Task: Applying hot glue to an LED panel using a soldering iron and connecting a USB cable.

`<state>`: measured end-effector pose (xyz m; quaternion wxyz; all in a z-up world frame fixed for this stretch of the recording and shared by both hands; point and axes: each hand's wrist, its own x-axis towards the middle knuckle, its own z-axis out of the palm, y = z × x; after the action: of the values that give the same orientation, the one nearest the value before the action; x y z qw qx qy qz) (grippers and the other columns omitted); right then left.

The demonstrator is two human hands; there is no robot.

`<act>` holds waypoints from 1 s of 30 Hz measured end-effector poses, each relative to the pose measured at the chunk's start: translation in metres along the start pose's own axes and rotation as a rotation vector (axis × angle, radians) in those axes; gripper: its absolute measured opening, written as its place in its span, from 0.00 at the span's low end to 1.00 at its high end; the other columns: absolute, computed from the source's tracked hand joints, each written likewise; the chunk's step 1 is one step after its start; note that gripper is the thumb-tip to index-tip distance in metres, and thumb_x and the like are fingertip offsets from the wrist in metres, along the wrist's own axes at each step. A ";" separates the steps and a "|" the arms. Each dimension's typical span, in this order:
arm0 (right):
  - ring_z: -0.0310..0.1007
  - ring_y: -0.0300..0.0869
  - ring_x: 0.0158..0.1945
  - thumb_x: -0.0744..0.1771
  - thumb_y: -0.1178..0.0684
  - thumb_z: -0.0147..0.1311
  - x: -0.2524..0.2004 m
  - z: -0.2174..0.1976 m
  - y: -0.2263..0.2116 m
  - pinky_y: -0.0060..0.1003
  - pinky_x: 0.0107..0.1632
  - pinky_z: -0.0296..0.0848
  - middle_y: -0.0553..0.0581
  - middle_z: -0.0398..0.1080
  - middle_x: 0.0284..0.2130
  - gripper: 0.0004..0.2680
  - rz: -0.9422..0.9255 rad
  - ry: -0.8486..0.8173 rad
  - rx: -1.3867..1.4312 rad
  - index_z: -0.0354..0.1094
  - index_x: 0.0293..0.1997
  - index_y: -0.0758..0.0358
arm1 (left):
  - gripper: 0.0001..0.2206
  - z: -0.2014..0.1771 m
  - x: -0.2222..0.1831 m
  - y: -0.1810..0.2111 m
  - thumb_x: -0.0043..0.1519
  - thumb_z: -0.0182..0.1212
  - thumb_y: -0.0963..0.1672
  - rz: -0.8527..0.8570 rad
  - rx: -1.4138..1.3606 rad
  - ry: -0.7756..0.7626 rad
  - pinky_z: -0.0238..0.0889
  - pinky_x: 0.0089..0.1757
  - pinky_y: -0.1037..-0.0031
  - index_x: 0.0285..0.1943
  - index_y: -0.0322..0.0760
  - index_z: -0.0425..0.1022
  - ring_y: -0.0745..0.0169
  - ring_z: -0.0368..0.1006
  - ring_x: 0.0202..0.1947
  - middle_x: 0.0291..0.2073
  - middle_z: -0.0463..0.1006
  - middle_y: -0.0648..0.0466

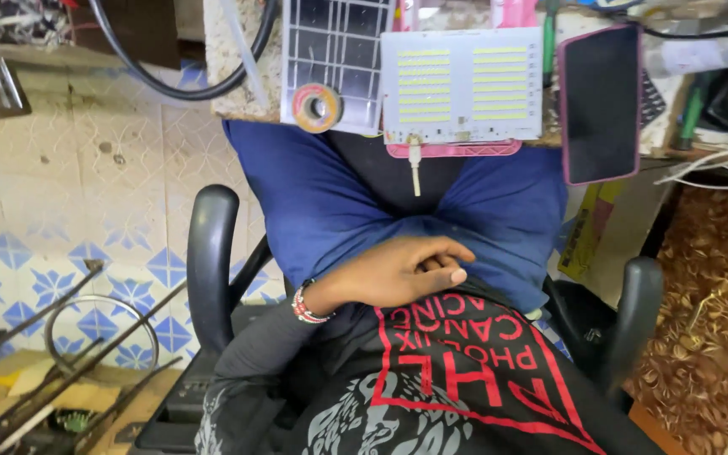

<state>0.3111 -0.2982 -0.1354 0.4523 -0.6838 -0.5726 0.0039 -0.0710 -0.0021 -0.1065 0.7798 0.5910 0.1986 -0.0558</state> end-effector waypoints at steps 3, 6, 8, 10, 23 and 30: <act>0.70 0.54 0.28 0.69 0.61 0.47 0.025 0.058 -0.042 0.54 0.41 0.72 0.65 0.69 0.24 0.09 -0.014 -0.058 0.046 0.64 0.28 0.69 | 0.22 -0.024 -0.011 -0.017 0.66 0.57 0.48 -0.007 -0.061 0.056 0.76 0.45 0.63 0.65 0.28 0.71 0.49 0.78 0.45 0.46 0.81 0.36; 0.70 0.54 0.26 0.69 0.62 0.47 0.048 0.104 -0.074 0.55 0.41 0.72 0.65 0.69 0.22 0.10 -0.030 -0.095 0.078 0.64 0.26 0.69 | 0.21 -0.039 -0.013 -0.020 0.66 0.55 0.49 -0.009 -0.053 0.171 0.71 0.44 0.72 0.64 0.35 0.71 0.64 0.75 0.43 0.44 0.80 0.49; 0.70 0.54 0.26 0.69 0.62 0.47 0.062 0.147 -0.115 0.56 0.41 0.72 0.65 0.69 0.22 0.10 -0.033 -0.116 0.087 0.65 0.25 0.69 | 0.20 -0.046 -0.010 -0.015 0.66 0.53 0.52 -0.020 -0.012 0.225 0.67 0.43 0.79 0.63 0.41 0.71 0.74 0.74 0.41 0.43 0.79 0.61; 0.65 0.48 0.22 0.73 0.56 0.41 0.079 0.197 -0.171 0.40 0.34 0.65 0.62 0.64 0.17 0.18 0.403 -0.192 0.105 0.66 0.23 0.75 | 0.19 -0.045 -0.009 -0.008 0.65 0.56 0.46 0.067 0.035 0.373 0.73 0.44 0.77 0.65 0.39 0.67 0.69 0.77 0.41 0.47 0.79 0.56; 0.69 0.60 0.33 0.71 0.53 0.52 0.158 0.216 -0.120 0.53 0.39 0.70 0.72 0.68 0.34 0.11 -0.181 -0.300 0.001 0.71 0.41 0.77 | 0.17 -0.062 0.015 0.014 0.65 0.54 0.50 0.104 -0.129 0.385 0.75 0.45 0.77 0.56 0.36 0.75 0.69 0.80 0.40 0.49 0.83 0.54; 0.70 0.54 0.36 0.67 0.52 0.53 0.173 0.207 -0.142 0.47 0.42 0.72 0.64 0.72 0.35 0.09 -0.045 -0.582 -0.007 0.71 0.42 0.70 | 0.18 -0.064 0.018 0.015 0.67 0.49 0.51 0.097 -0.166 0.406 0.77 0.49 0.74 0.53 0.37 0.77 0.62 0.84 0.46 0.47 0.84 0.55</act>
<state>0.1517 -0.0442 -0.0800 0.2666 -0.6426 -0.6934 0.1875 -0.0653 0.0653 -0.1136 0.7714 0.5330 0.3268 0.1186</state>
